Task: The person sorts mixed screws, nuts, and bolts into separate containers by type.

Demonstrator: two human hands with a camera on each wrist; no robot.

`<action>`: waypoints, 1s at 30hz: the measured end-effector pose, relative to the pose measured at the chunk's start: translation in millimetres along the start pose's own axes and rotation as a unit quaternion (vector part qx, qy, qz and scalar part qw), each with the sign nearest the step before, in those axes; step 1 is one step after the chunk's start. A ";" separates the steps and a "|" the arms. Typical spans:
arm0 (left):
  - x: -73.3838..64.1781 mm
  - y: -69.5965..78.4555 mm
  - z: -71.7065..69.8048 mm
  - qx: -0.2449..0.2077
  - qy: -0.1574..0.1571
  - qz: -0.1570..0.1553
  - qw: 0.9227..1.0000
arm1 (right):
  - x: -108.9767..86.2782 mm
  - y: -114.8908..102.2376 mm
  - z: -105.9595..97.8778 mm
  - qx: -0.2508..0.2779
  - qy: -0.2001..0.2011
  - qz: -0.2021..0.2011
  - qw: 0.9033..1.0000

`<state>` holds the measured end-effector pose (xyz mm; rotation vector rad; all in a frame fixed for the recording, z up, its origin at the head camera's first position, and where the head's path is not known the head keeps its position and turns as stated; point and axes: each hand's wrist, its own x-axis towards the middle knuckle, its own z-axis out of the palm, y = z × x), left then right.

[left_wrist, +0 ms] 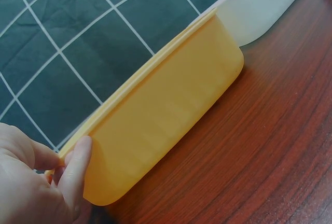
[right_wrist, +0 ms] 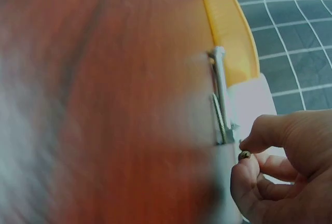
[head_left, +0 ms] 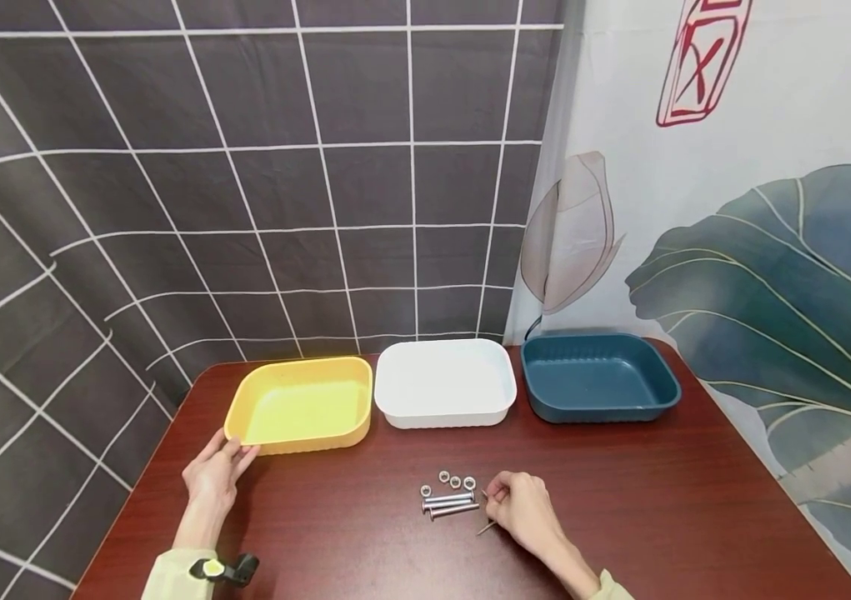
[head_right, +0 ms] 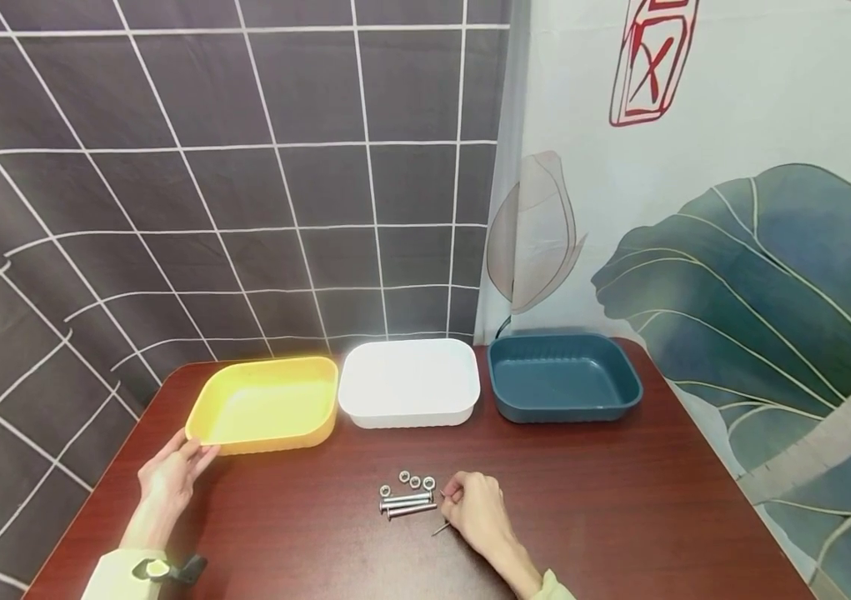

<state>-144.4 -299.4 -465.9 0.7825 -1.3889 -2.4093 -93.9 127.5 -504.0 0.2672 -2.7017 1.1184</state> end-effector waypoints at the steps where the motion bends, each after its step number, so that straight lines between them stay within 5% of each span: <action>1: 0.0 0.3 0.2 0.000 0.000 0.001 1.000 | 2.0 0.1 -1.7 0.011 0.005 0.004 1.000; 17: 0.5 -0.5 -1.0 0.011 -0.003 0.006 1.000 | 37.0 -18.3 -17.8 0.112 0.032 -0.018 0.993; 30: -0.4 -0.4 -0.9 0.020 -0.002 0.005 1.000 | 55.1 -38.9 -9.8 0.121 0.018 -0.047 0.991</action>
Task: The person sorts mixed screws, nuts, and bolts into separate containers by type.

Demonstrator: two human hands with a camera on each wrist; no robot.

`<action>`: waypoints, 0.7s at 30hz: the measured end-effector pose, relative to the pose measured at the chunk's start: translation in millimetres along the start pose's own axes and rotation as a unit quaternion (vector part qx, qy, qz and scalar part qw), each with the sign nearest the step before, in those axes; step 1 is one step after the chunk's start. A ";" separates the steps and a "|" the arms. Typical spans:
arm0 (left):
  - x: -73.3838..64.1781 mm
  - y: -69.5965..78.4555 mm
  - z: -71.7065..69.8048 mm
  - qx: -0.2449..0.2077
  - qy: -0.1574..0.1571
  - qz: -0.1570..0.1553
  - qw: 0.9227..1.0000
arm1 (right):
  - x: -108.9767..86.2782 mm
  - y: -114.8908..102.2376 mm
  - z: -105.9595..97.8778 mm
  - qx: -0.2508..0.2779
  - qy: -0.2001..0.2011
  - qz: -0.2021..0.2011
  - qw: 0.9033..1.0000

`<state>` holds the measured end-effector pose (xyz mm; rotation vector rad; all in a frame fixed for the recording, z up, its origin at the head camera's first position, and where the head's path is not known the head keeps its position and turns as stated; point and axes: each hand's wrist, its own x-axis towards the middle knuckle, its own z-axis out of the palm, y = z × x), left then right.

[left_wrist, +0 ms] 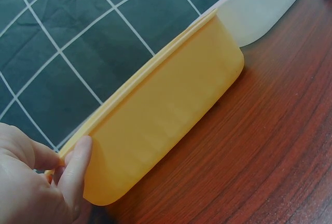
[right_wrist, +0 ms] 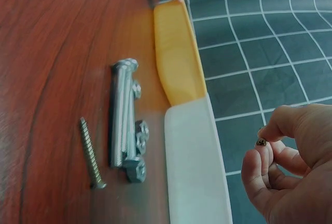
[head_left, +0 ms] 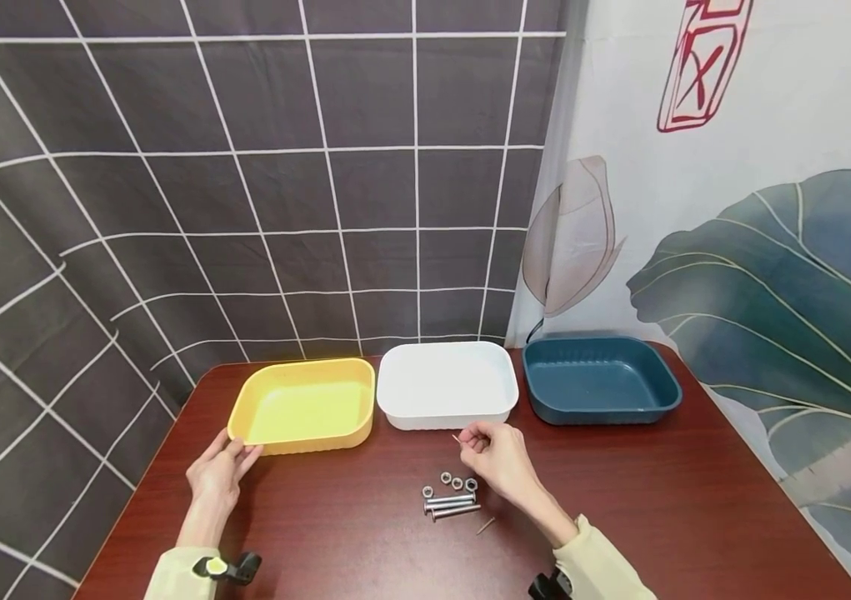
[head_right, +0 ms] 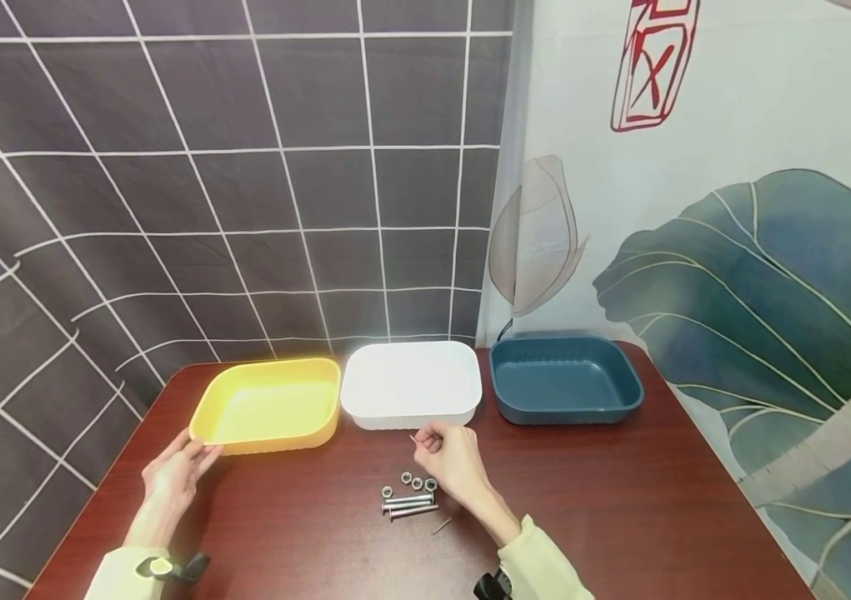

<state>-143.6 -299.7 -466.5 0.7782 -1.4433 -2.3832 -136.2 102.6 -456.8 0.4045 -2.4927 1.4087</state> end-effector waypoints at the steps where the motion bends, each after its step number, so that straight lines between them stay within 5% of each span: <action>1: -0.2 -0.1 -0.1 0.003 0.000 0.001 1.000 | 1.1 -1.3 1.3 0.002 -0.001 -0.003 1.000; 15: 2.2 -0.8 -0.8 0.019 -0.001 0.001 1.000 | 30.2 -21.4 33.9 0.051 -0.030 -0.068 0.996; 21: 2.1 -0.7 -1.2 0.013 -0.003 0.002 1.000 | 47.3 -36.4 51.6 0.064 -0.071 -0.025 0.995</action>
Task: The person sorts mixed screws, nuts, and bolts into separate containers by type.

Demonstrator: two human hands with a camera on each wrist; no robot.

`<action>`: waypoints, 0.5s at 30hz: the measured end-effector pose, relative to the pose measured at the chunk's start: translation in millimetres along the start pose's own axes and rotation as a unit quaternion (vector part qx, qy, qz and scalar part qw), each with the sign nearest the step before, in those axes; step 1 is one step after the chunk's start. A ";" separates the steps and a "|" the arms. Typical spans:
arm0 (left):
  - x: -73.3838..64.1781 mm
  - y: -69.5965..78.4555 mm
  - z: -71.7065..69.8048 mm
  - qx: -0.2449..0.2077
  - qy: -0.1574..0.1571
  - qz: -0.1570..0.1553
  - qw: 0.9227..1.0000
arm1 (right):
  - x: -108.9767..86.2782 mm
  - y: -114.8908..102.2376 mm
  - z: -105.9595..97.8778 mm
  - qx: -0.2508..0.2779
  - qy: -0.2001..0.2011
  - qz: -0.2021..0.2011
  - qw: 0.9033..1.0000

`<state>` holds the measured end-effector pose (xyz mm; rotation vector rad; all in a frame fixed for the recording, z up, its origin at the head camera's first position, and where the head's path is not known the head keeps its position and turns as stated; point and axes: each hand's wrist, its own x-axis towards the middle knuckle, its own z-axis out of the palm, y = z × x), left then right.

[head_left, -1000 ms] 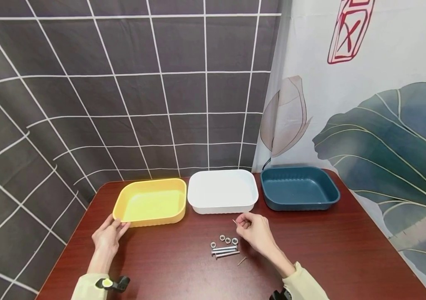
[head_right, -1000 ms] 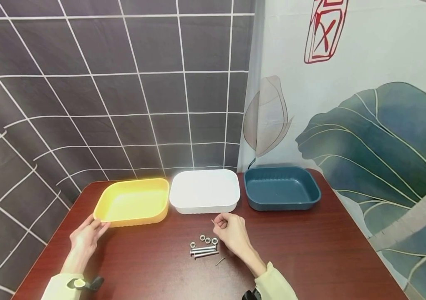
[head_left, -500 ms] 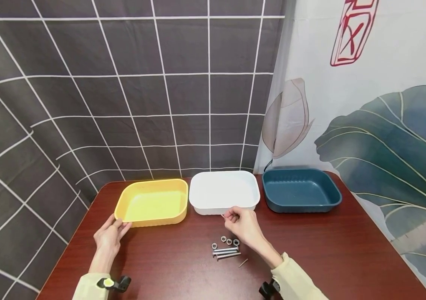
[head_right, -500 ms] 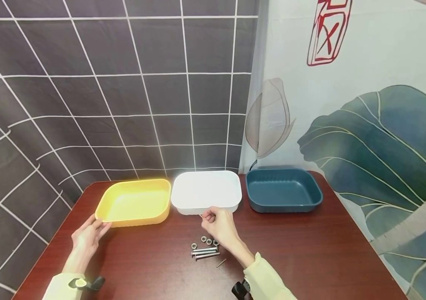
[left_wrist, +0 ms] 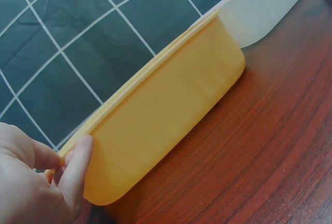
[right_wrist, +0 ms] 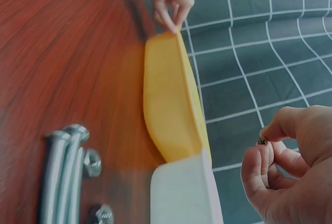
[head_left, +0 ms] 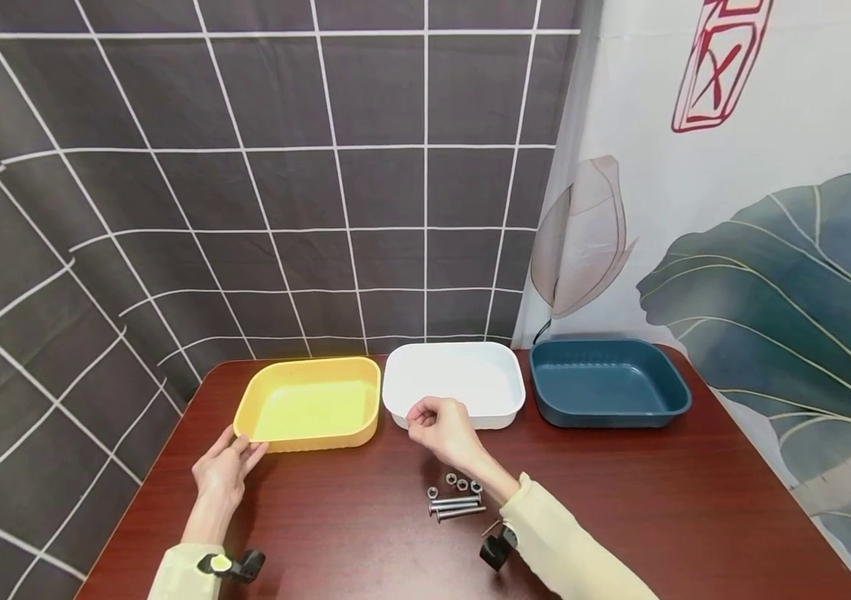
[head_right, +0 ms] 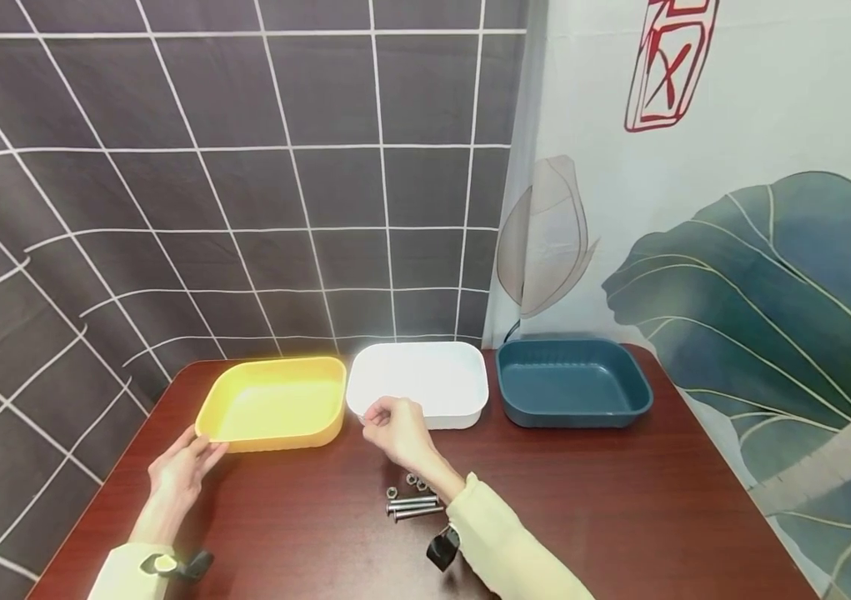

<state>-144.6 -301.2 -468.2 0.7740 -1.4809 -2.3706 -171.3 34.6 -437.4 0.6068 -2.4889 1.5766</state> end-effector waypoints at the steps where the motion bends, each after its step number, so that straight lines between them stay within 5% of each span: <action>1: -0.4 0.1 0.0 -0.001 -0.001 0.001 1.000 | 3.1 -2.0 2.9 0.001 -0.004 0.004 1.000; 15: -0.7 -0.4 -0.4 -0.002 0.001 0.000 1.000 | 39.6 -14.0 48.7 0.040 -0.027 0.043 0.998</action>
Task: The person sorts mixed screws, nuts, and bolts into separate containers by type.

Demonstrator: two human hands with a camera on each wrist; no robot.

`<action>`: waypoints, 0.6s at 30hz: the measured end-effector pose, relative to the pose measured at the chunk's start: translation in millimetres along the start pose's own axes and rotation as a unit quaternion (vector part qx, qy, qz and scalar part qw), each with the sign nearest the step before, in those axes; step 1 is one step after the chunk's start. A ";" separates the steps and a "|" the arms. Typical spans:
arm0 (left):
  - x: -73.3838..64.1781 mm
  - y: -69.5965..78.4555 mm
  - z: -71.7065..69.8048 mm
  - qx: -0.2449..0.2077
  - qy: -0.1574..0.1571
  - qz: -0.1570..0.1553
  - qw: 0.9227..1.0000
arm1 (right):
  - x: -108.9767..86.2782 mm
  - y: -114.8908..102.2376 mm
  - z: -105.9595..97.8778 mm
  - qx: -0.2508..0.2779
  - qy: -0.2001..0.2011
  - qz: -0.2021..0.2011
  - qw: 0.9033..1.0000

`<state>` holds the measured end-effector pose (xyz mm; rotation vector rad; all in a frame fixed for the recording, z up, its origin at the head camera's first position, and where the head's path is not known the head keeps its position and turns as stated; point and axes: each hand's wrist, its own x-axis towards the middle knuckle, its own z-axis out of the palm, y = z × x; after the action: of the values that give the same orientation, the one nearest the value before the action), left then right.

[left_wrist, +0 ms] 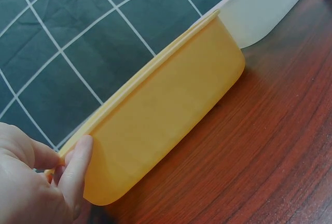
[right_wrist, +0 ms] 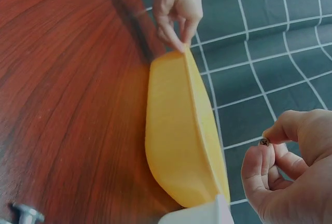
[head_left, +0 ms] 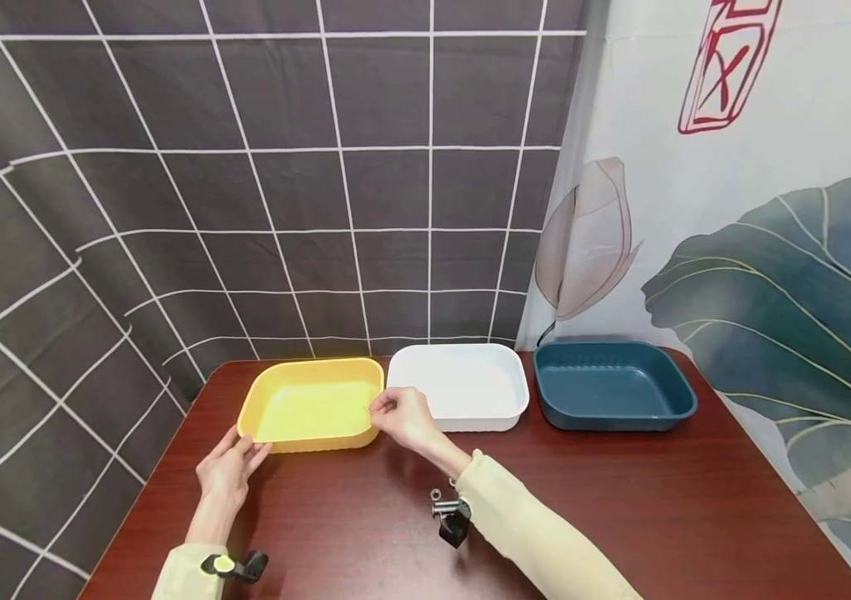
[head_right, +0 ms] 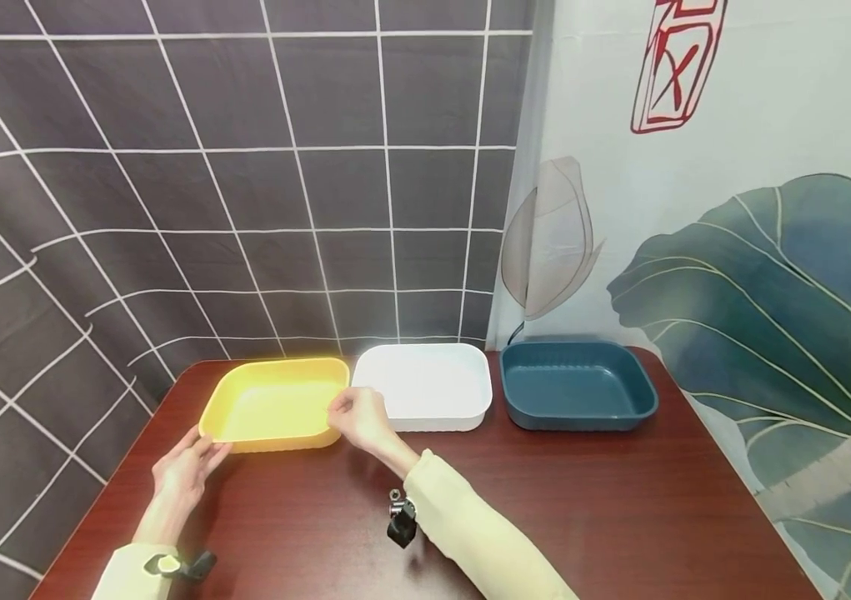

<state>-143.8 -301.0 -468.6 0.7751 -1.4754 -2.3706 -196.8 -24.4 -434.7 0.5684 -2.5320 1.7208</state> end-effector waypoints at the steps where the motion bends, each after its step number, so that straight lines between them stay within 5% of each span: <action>1: 0.1 -0.2 0.1 0.000 0.000 0.001 1.000 | 2.3 0.0 3.1 0.001 0.001 0.003 1.000; 18: 0.6 -2.3 -0.7 0.008 0.002 0.004 1.000 | 29.4 -3.9 36.1 -0.075 0.019 0.005 0.997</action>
<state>-143.8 -300.8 -471.0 0.7743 -1.4961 -2.3525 -216.6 -66.6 -438.6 0.5095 -2.6123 1.5112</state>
